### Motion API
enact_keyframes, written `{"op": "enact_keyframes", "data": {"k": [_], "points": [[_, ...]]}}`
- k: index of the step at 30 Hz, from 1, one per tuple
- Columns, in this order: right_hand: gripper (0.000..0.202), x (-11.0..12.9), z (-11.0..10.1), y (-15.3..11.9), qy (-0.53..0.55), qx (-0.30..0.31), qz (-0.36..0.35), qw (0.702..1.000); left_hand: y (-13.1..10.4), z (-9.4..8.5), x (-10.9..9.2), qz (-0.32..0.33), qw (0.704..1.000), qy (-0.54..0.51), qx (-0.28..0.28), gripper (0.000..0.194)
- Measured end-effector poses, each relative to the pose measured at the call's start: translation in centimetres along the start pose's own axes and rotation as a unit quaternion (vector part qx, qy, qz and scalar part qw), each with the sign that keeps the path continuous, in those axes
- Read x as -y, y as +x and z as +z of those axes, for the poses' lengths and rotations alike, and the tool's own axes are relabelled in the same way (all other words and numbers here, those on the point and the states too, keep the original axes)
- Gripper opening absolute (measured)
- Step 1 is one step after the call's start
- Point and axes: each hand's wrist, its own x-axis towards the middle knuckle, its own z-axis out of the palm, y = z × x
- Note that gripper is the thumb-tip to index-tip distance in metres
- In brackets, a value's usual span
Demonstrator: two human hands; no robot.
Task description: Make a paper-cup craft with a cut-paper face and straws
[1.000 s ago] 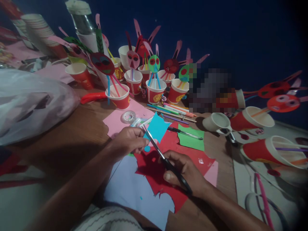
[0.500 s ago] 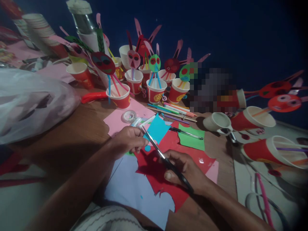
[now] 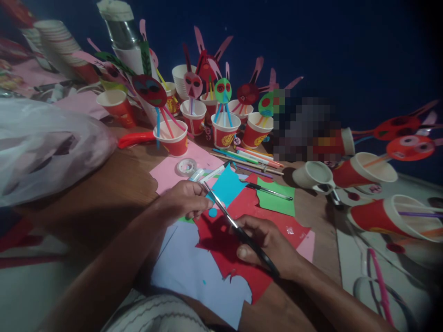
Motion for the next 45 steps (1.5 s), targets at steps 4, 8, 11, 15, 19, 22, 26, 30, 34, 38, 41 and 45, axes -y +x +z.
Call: {"op": "enact_keyframes", "data": {"k": [4,8,11,15,19,22,26,30,34,38,41,45], "points": [[0.039,0.0,0.0,0.0,0.004,0.001,-0.003,1.0,0.1,-0.2,0.1,-0.003,1.0,0.002,0.008,0.014],[0.04,0.2,0.1,0.0,0.006,-0.007,0.003,1.0,0.1,-0.2,0.3,-0.001,1.0,-0.018,0.021,0.017],[0.04,0.3,0.2,0.1,0.007,-0.025,-0.01,1.0,0.1,0.1,0.6,0.008,0.997,-0.071,0.027,0.021],[0.038,-0.2,0.2,0.3,0.025,-0.044,-0.041,0.998,0.1,1.2,1.0,0.043,0.989,-0.139,0.023,0.022],[0.036,-0.8,0.4,0.4,0.042,-0.047,-0.06,0.996,0.1,2.0,1.3,0.078,0.982,-0.172,0.0,0.021],[0.037,-0.7,0.5,0.5,0.041,-0.042,-0.067,0.996,0.1,2.2,1.4,0.082,0.98,-0.181,-0.02,0.022],[0.04,-0.2,0.8,0.4,0.042,-0.048,-0.052,0.997,0.2,2.1,1.4,0.086,0.981,-0.17,-0.038,0.018],[0.04,-0.2,1.0,0.3,0.059,-0.039,-0.042,0.997,0.2,2.2,1.2,0.082,0.983,-0.155,-0.057,0.016],[0.037,-0.6,0.9,0.3,0.06,-0.024,-0.059,0.996,0.1,2.1,1.0,0.076,0.984,-0.152,-0.058,0.016],[0.035,-0.8,0.7,0.2,0.033,-0.02,-0.072,0.997,0.1,2.1,0.9,0.075,0.986,-0.14,-0.052,0.015],[0.034,-0.7,0.6,0.2,0.022,-0.016,-0.076,0.997,0.1,2.1,1.0,0.075,0.986,-0.136,-0.054,0.013],[0.034,-0.5,0.6,0.3,0.015,-0.015,-0.076,0.997,0.1,2.1,1.0,0.078,0.987,-0.133,-0.048,0.013]]}}
